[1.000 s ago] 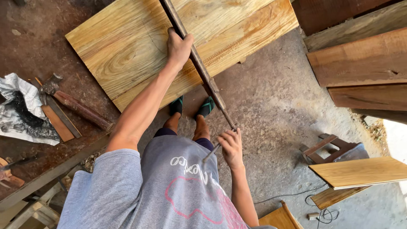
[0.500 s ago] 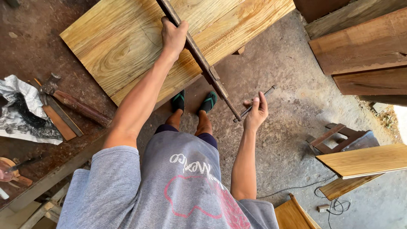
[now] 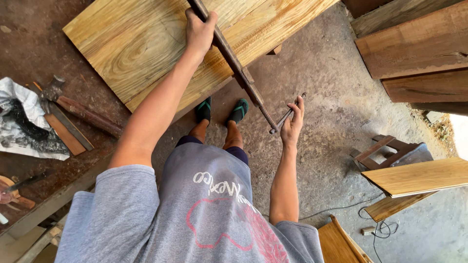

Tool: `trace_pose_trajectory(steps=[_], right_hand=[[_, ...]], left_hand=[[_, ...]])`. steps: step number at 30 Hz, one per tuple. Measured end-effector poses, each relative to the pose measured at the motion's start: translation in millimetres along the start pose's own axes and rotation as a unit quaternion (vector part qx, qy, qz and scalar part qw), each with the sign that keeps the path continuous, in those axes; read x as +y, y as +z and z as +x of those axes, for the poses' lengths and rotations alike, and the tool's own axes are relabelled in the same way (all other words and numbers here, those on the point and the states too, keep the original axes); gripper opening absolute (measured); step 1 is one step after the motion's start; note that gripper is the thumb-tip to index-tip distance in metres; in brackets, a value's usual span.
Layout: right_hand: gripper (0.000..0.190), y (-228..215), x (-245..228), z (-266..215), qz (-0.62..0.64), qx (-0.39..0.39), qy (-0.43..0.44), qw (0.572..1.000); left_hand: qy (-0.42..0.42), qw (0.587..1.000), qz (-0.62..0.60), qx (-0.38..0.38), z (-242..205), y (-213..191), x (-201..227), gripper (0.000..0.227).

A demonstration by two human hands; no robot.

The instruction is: The person applies a dark liquid to a wooden piece using a brush, then sets the container aside. They pick up two wooden planks, align them on a workbench, and secure them with a large clamp. Finally, they use a chisel to scrape excess material from the seam between the planks.

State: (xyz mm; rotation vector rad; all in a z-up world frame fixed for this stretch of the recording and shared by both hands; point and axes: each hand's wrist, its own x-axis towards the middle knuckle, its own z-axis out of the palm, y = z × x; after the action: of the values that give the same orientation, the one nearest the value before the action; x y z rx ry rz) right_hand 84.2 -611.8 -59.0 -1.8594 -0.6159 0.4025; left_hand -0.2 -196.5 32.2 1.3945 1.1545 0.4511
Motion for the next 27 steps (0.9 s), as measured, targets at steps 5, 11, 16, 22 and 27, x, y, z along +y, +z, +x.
trace_pose_trajectory(steps=[5, 11, 16, 22, 27], right_hand=[[0.026, 11, -9, 4, -0.189, 0.033, -0.063, 0.979], [0.026, 27, 8, 19, 0.118, 0.137, 0.157, 0.971], [0.031, 40, 20, 18, 0.056, 0.178, 0.028, 0.982], [0.028, 35, 11, 15, 0.132, 0.228, 0.133, 0.955], [0.018, 23, 9, 24, -0.341, 0.167, -0.167, 0.91]], left_hand=[[0.03, 0.999, 0.012, -0.033, -40, 17, 5, 0.04], [0.021, 0.996, -0.046, -0.076, -74, 43, -26, 0.037], [0.061, 0.997, 0.044, 0.007, -61, 47, -41, 0.046], [-0.001, 0.999, 0.03, -0.035, -60, 50, -49, 0.047], [-0.021, 0.998, 0.025, -0.062, -56, 47, -49, 0.032]])
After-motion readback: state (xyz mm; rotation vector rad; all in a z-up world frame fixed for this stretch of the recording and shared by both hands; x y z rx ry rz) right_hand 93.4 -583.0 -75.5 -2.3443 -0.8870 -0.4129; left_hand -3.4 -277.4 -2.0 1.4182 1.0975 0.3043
